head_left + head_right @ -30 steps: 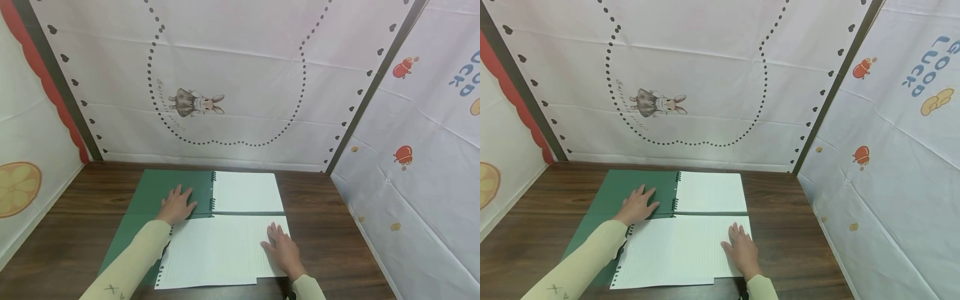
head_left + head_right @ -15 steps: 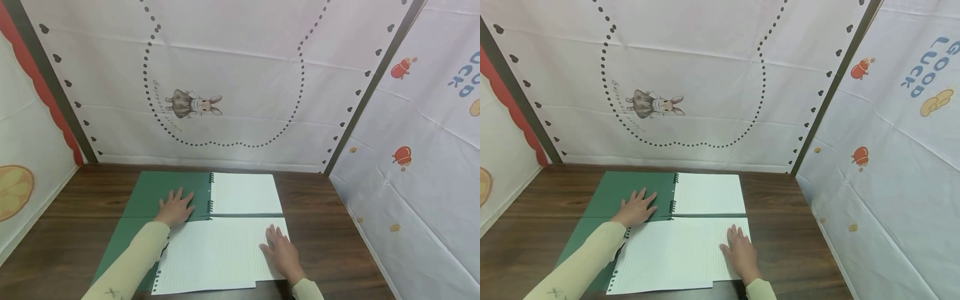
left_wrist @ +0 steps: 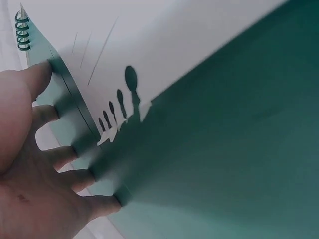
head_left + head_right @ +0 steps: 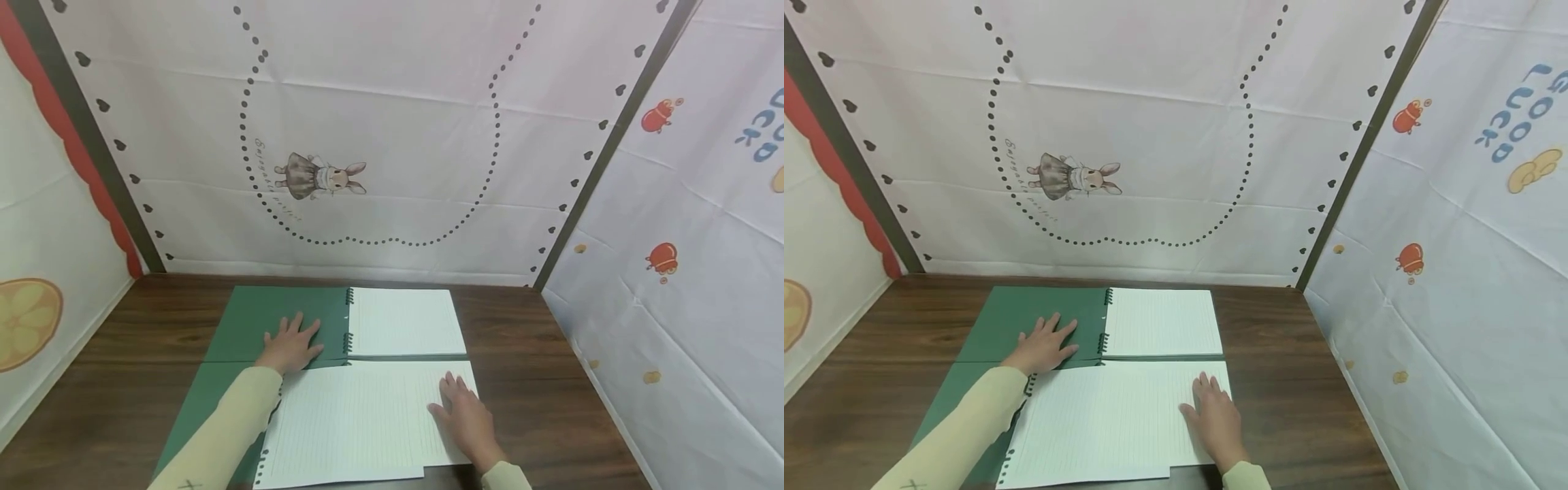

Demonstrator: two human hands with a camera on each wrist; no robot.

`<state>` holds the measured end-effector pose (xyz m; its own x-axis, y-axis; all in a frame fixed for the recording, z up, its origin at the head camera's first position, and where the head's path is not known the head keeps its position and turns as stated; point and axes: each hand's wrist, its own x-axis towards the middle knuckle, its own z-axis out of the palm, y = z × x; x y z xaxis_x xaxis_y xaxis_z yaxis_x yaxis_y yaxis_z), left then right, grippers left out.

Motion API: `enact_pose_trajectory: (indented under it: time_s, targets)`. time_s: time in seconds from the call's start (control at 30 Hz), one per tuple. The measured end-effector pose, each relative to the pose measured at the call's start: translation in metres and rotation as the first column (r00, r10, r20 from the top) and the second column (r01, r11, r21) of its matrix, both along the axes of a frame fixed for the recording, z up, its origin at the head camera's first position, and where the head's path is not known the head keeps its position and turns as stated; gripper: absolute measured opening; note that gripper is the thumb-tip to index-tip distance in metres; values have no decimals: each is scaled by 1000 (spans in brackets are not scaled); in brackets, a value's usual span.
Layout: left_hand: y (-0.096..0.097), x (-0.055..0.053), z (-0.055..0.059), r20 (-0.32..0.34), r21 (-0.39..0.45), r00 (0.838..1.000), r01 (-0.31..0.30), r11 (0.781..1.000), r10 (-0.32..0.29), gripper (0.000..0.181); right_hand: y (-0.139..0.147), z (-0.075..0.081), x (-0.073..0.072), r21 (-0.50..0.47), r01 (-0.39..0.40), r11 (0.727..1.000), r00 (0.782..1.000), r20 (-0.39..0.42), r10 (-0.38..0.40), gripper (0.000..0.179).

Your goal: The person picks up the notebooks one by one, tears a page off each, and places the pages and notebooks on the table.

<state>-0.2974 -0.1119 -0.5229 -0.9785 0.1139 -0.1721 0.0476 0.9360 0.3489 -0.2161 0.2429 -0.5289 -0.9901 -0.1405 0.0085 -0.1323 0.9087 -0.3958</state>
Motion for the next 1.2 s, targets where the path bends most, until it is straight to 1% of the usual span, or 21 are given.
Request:
enact_pose_trajectory:
  time_s: [0.07,0.2,0.43,0.53,0.63,0.77,0.93,1.07,1.2]
  targets:
    - [0,0,1,-1,3,1000,-1,1000,1,63,-1,1,-1,-4,3,1000,1000,-21,-3,50]
    - [0,1,2,-3,-1,1000,-1,1000,1,63,-2,0,-6,-41,24,999,998,-59,-26,46]
    - [0,1,2,-11,-11,1000,4,1000,-4,63,-5,2,-23,-67,57,996,989,-134,-65,43]
    - [0,2,3,-9,-14,1000,6,1000,-6,63,-6,4,-32,-64,61,996,989,-133,-69,45]
    - [0,3,3,-6,-21,1000,7,1000,-8,63,-8,6,-40,-50,48,998,989,-135,-54,45]
    - [-2,3,4,-7,-24,1000,10,1000,-10,63,-10,8,-52,-60,52,997,994,-96,-58,46]
    - [-4,3,3,-8,-17,1000,13,1000,-13,63,-7,8,-70,-112,109,988,994,8,-109,55]
    - [-5,3,2,-14,-15,1000,13,1000,-14,64,-2,5,-82,-79,129,989,991,57,-125,60]
    - [-4,4,1,-18,-9,1000,10,1000,-11,64,-1,4,-85,-40,128,991,988,96,-123,61]
